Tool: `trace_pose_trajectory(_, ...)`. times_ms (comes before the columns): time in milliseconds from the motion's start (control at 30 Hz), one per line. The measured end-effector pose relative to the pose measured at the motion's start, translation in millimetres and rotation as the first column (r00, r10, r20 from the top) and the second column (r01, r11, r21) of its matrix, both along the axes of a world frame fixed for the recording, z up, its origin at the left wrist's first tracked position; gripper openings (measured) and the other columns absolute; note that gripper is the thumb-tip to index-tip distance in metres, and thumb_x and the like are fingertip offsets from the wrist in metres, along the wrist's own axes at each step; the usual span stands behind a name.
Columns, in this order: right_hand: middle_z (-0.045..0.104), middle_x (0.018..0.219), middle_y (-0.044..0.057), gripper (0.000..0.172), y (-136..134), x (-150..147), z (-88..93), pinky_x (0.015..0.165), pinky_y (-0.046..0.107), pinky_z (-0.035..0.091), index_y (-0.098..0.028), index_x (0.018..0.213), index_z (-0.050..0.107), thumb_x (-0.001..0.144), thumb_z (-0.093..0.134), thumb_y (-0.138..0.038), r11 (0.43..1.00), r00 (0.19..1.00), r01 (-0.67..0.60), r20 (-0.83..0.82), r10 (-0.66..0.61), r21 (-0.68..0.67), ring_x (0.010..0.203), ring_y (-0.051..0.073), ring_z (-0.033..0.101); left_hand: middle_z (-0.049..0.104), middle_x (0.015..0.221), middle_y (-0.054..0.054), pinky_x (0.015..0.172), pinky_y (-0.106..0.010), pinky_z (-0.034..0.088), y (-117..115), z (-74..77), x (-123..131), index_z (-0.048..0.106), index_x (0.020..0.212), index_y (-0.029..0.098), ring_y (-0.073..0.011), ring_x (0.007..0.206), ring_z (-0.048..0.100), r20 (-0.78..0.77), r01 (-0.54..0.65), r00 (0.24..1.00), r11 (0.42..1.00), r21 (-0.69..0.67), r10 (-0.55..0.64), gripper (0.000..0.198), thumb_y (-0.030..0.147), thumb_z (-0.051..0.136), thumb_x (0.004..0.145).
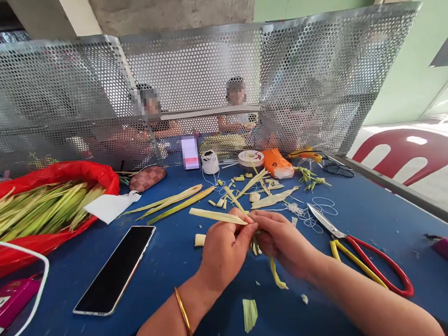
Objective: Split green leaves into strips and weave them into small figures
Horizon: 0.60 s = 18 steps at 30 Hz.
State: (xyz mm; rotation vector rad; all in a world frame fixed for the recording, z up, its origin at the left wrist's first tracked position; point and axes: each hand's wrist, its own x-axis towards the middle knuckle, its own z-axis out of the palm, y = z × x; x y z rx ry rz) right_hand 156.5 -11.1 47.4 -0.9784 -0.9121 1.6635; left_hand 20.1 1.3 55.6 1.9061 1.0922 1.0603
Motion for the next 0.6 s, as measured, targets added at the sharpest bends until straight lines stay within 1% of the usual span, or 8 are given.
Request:
trace_pose_trajectory(100,0.028,0.046,-0.012,0.03,1.4,0.9,-1.7,0.041,0.02,0.013,-0.019,0.067,0.047,0.077,0.065,-0.041,0.998,0.999,-0.051,-0.008,0.052,0.033,0.042,0.005,0.017,0.06,0.065,0.0,0.065,-0.024,0.038,0.3,0.1,-1.2,0.059,0.071,0.021,-0.0151,0.067,0.056,-0.023,0.032,0.999,0.999,0.008,-0.031,0.019,0.03,0.055,0.087)
trace_pose_trajectory(133,0.03,0.046,-0.011,0.031,2.1,0.6,-2.6,0.041,0.02,0.014,-0.019,0.066,0.046,0.076,0.066,-0.04,0.998,1.0,-0.012,0.025,0.01,0.065,0.042,0.005,0.019,0.059,0.065,0.0,0.064,-0.024,0.038,0.3,-0.7,-1.2,0.059,0.07,0.021,-0.0144,0.065,0.055,-0.025,0.032,0.999,0.999,0.007,-0.032,0.02,0.031,0.054,0.088)
trace_pose_trajectory(200,0.032,0.046,-0.011,0.032,3.4,-1.1,-5.7,0.04,0.019,0.016,-0.019,0.062,0.045,0.074,0.066,-0.04,0.981,0.983,0.138,0.1,-0.152,0.137,0.041,0.004,0.023,0.057,0.064,0.001,0.061,-0.023,0.037,-0.5,-3.3,0.1,0.059,0.071,0.02,-0.013,0.061,0.053,-0.013,0.024,1.0,1.0,0.002,-0.024,0.022,0.031,0.052,0.089)
trace_pose_trajectory(300,0.031,0.044,-0.011,0.032,4.8,-4.5,-11.8,0.038,0.019,0.016,-0.02,0.06,0.045,0.073,0.066,-0.041,0.911,0.909,0.356,0.149,-0.389,0.206,0.04,0.005,0.023,0.053,0.059,0.003,0.056,-0.023,0.036,-3.2,-8.0,5.0,0.058,0.075,0.02,-0.0115,0.054,0.048,0.051,0.007,0.999,0.998,-0.055,-0.004,0.022,0.034,0.051,0.089)
trace_pose_trajectory(367,0.031,0.043,-0.011,0.03,5.2,-5.9,-15.2,0.037,0.019,0.015,-0.019,0.062,0.05,0.072,0.067,-0.042,0.881,0.88,0.423,0.136,-0.455,0.213,0.039,0.005,0.022,0.047,0.053,0.005,0.052,-0.022,0.034,-5.6,-10.6,9.0,0.056,0.075,0.02,-0.0109,0.049,0.043,0.096,-0.012,0.995,0.99,-0.141,0.026,0.025,0.039,0.049,0.089)
trace_pose_trajectory(467,0.03,0.042,-0.011,0.028,5.5,-5.9,-17.7,0.036,0.019,0.014,-0.018,0.066,0.056,0.071,0.07,-0.042,0.863,0.871,0.464,0.073,-0.485,0.199,0.038,0.005,0.02,0.04,0.047,0.007,0.047,-0.023,0.031,-8.9,-13.5,12.8,0.052,0.073,0.021,-0.0107,0.044,0.037,0.121,-0.06,0.988,0.968,-0.243,0.092,0.03,0.045,0.046,0.09)
trace_pose_trajectory(533,0.029,0.042,-0.012,0.027,6.0,-5.2,-17.9,0.036,0.019,0.012,-0.018,0.068,0.058,0.07,0.071,-0.042,0.867,0.876,0.467,0.037,-0.48,0.175,0.038,0.004,0.019,0.043,0.048,0.006,0.049,-0.023,0.032,-10.6,-15.1,12.8,0.052,0.074,0.021,-0.011,0.046,0.04,0.077,-0.104,0.99,0.979,-0.174,0.118,0.029,0.043,0.045,0.091)
trace_pose_trajectory(600,0.029,0.042,-0.012,0.027,6.5,-4.6,-17.6,0.036,0.019,0.012,-0.018,0.068,0.059,0.069,0.072,-0.042,0.87,0.88,0.463,0.031,-0.474,0.169,0.037,0.004,0.019,0.051,0.056,0.004,0.054,-0.023,0.035,-12.4,-16.6,11.0,0.053,0.076,0.021,-0.0115,0.051,0.047,-0.006,-0.131,0.991,0.991,0.002,0.131,0.024,0.038,0.046,0.091)
